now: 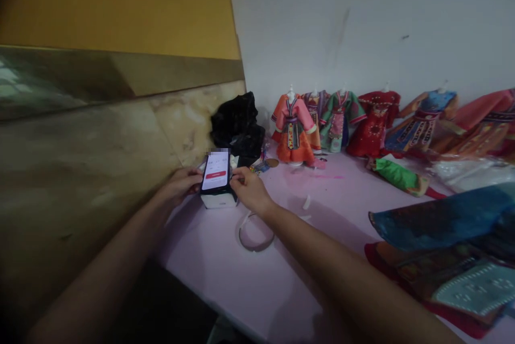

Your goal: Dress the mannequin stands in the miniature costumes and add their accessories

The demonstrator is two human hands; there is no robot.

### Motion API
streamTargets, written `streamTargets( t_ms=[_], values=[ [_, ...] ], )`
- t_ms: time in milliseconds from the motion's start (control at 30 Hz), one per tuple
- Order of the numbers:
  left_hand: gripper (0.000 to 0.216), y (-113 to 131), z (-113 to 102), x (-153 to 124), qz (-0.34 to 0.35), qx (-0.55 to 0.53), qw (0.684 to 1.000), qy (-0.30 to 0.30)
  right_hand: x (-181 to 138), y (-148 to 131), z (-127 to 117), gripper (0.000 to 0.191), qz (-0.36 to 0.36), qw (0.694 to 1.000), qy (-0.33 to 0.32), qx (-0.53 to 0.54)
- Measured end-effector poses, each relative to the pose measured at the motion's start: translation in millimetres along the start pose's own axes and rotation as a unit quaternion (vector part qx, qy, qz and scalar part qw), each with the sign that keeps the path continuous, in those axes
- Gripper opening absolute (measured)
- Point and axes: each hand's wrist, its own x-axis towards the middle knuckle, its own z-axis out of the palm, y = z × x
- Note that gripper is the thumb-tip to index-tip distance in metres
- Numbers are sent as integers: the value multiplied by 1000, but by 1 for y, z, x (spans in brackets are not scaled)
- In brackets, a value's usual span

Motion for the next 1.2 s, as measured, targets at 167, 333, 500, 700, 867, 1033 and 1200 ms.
streamTargets(
  t_ms=[167, 333, 500, 700, 867, 1033, 1200],
  values=[
    [28, 1, 3, -12, 42, -62, 997, 35, 6, -7, 3, 18, 6, 1000, -8, -7],
    [30, 5, -3, -31, 106, -94, 988, 67, -5, -23, 7, 21, -12, 1000, -12, 7],
    [30, 8, -7, -64, 163, -64, 983, 51, -29, -39, 7, 28, 25, 999, 21, 15],
    [32, 0, -4, -102, 155, -55, 986, 38, -67, -45, -5, 31, -56, 998, -5, -21],
    [31, 3, 8, -122, 140, -76, 987, 19, -86, -47, -15, 33, -113, 990, 2, -81],
    [32, 10, 15, -135, 133, -43, 990, 31, -92, -52, -20, 28, -130, 988, -8, -85],
    [28, 16, 20, -148, 132, -4, 988, 79, -96, -54, -20, 26, -132, 988, -12, -83]
  ],
)
